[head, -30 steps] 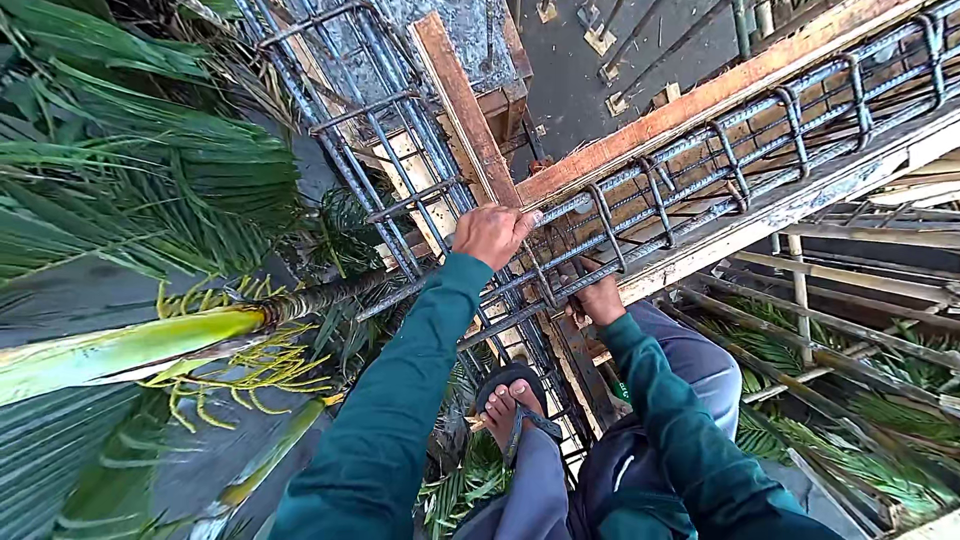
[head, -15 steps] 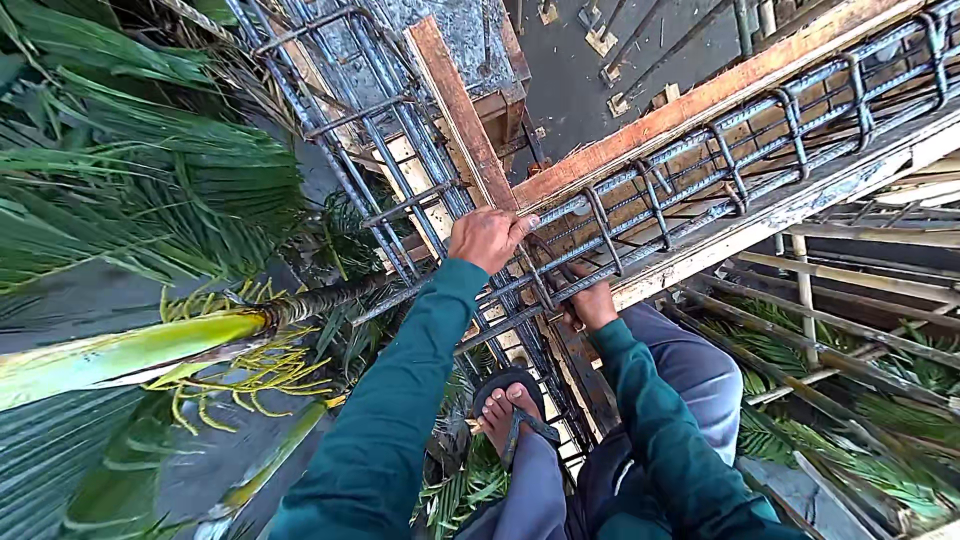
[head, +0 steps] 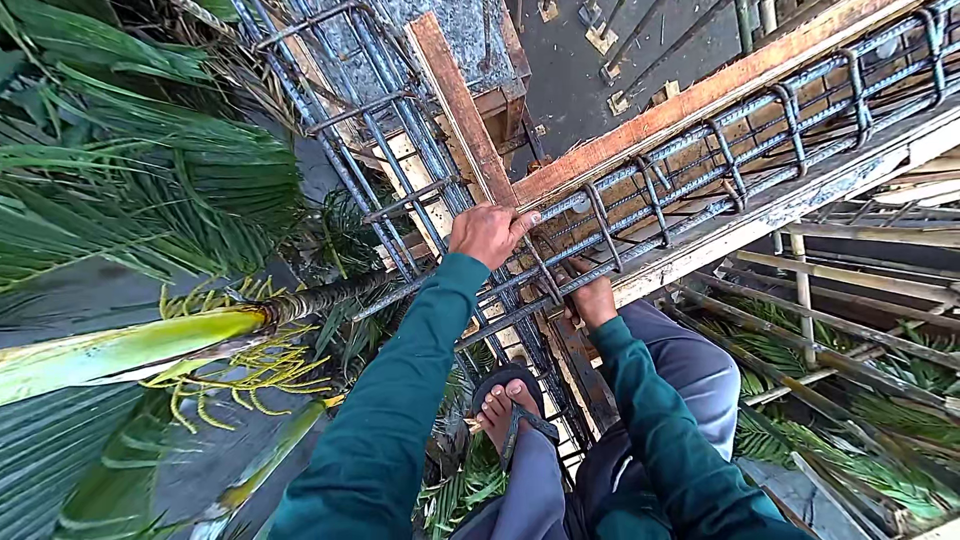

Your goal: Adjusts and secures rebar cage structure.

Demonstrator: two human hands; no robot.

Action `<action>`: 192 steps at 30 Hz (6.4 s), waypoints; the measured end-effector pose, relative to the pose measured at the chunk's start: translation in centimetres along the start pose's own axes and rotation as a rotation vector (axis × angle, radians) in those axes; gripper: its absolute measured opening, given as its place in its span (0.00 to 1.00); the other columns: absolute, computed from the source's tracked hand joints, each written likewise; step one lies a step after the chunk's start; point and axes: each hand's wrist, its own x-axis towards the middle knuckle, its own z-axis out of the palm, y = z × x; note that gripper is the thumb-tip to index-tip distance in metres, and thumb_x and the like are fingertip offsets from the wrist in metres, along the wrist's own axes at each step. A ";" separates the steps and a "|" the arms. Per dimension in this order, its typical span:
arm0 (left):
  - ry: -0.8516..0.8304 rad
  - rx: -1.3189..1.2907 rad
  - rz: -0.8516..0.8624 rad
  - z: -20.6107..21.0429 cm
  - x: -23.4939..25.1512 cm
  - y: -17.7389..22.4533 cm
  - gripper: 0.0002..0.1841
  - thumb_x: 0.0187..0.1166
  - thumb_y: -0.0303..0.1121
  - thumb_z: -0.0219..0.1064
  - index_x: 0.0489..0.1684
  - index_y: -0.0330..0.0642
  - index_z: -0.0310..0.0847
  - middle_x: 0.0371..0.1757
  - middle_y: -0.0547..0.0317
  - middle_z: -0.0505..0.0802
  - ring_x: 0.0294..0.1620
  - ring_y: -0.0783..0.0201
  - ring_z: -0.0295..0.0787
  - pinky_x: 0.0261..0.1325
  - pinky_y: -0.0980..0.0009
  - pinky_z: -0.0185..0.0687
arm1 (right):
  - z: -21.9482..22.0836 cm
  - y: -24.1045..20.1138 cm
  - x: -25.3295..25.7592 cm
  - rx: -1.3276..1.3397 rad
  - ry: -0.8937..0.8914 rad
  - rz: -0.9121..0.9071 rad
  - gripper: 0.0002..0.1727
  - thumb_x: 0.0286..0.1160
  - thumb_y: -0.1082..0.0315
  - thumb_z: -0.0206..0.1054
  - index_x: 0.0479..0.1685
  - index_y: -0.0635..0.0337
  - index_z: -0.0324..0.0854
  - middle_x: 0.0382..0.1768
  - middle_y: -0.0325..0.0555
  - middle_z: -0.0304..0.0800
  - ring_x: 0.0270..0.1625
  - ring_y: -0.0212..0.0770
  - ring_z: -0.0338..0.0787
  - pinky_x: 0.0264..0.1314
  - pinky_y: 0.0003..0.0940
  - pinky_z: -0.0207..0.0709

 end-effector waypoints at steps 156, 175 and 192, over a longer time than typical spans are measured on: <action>-0.159 -0.365 0.096 -0.1 6.4 5.5 0.29 0.91 0.57 0.53 0.77 0.46 0.80 0.73 0.41 0.88 0.79 0.44 0.80 0.82 0.40 0.67 | -6.1 6.9 -12.5 0.391 0.333 0.032 0.15 0.89 0.66 0.62 0.42 0.73 0.78 0.14 0.49 0.84 0.08 0.36 0.77 0.08 0.29 0.73; 0.037 -0.157 -0.056 1.4 -0.5 2.9 0.28 0.89 0.53 0.58 0.78 0.42 0.79 0.76 0.42 0.84 0.77 0.42 0.80 0.75 0.38 0.73 | -4.8 1.1 -12.5 0.340 -0.025 -0.500 0.22 0.68 0.81 0.63 0.64 0.75 0.68 0.39 0.49 0.93 0.31 0.40 0.92 0.35 0.35 0.91; 0.534 -0.163 -0.061 11.9 -13.3 1.2 0.28 0.86 0.52 0.61 0.80 0.47 0.79 0.83 0.49 0.79 0.88 0.49 0.70 0.89 0.48 0.60 | -8.6 -3.9 -12.7 0.288 0.135 -0.968 0.10 0.82 0.64 0.64 0.57 0.55 0.81 0.46 0.32 0.91 0.46 0.32 0.92 0.54 0.33 0.90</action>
